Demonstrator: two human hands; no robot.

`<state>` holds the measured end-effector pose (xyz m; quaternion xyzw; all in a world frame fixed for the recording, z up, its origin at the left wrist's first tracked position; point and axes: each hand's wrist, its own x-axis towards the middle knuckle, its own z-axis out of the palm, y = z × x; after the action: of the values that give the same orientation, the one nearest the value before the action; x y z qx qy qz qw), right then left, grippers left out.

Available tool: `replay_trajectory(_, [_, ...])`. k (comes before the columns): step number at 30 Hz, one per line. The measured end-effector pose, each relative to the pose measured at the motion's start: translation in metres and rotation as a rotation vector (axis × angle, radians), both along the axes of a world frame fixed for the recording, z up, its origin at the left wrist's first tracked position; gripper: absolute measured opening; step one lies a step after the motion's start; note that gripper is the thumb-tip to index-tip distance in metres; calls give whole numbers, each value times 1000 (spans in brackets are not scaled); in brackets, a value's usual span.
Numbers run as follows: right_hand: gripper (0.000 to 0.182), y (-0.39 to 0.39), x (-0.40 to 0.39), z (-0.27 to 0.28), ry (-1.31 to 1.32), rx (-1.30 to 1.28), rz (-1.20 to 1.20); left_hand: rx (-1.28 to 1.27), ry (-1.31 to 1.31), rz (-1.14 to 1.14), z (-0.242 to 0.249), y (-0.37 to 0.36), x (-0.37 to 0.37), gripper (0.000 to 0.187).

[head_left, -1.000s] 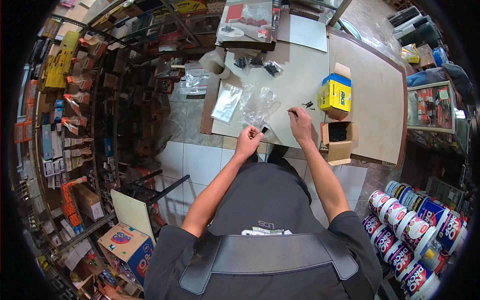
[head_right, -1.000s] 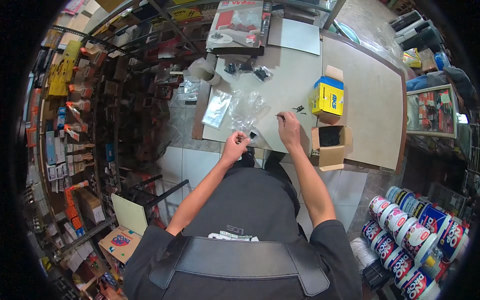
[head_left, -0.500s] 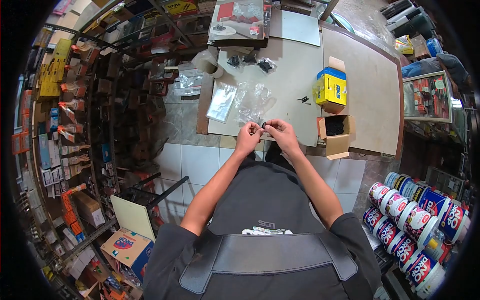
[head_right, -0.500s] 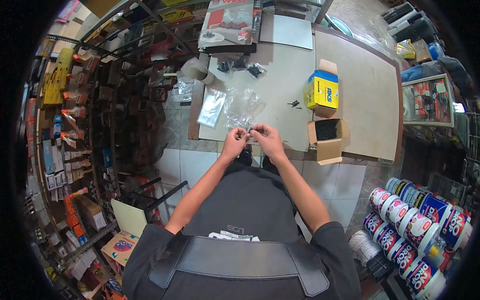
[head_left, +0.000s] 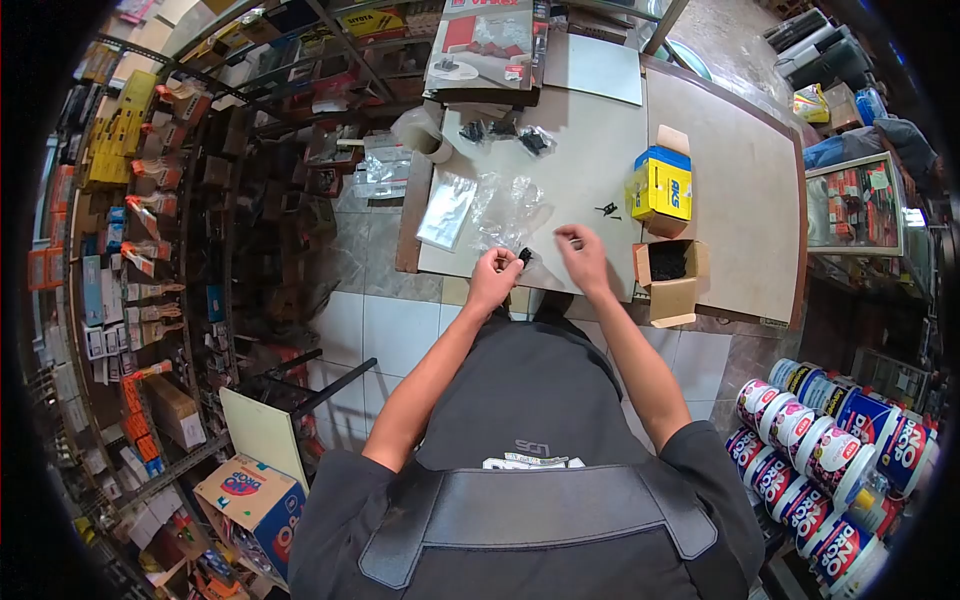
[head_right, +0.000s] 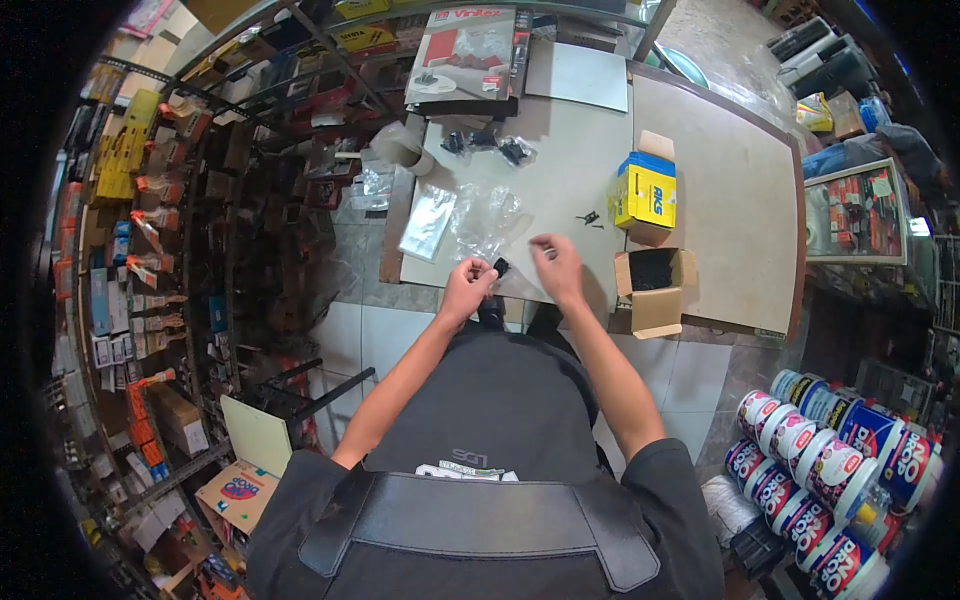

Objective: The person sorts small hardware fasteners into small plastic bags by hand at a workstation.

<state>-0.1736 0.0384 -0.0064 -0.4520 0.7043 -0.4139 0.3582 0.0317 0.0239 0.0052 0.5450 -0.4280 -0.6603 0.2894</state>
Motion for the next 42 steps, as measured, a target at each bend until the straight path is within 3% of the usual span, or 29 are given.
replay_trajectory(3, [30,-24,-37,-4,175,87,-120,-10,-1,1,1,-1,0,14])
replay_trajectory(5, [38,-36,-58,-17,432,157,-195,8,-2,0,0,-2,-1,13])
replay_trajectory(8, [42,-44,-70,-36,538,120,-243,2,-28,3,4,-2,-4,13])
replay_trajectory(11, [29,-45,-73,-41,565,95,-264,-11,-37,17,-1,-3,-4,14])
replay_trajectory(14, [23,-43,-79,-37,436,167,-132,-15,-43,31,0,-1,-4,14])
replay_trajectory(18, [20,-43,-84,-45,461,83,-101,-34,-44,25,-4,1,-5,15])
replay_trajectory(24, [20,-38,-78,-46,263,29,-186,-37,-67,26,-2,2,-9,16])
replay_trajectory(26, [17,-37,-76,-41,-132,134,-272,-32,-46,9,-3,2,-9,17])
replay_trajectory(27, [17,-35,-74,-34,-132,134,-275,-31,-46,5,-4,3,-9,17])
replay_trajectory(29, [13,-32,-71,-21,-506,137,-340,-46,-67,-9,-5,3,-9,17])
replay_trajectory(30, [13,-32,-69,-20,-507,134,-345,-48,-66,-14,-6,2,-9,17])
replay_trajectory(32, [9,-28,-66,-18,-972,-34,-346,-55,-75,-33,-8,2,-9,18])
replay_trajectory(38, [12,-13,-46,10,-1270,50,-173,-56,-63,-63,-10,2,-10,18])
replay_trajectory(42, [10,-2,-26,26,-1272,151,-29,-52,-61,-77,-15,1,-8,18])
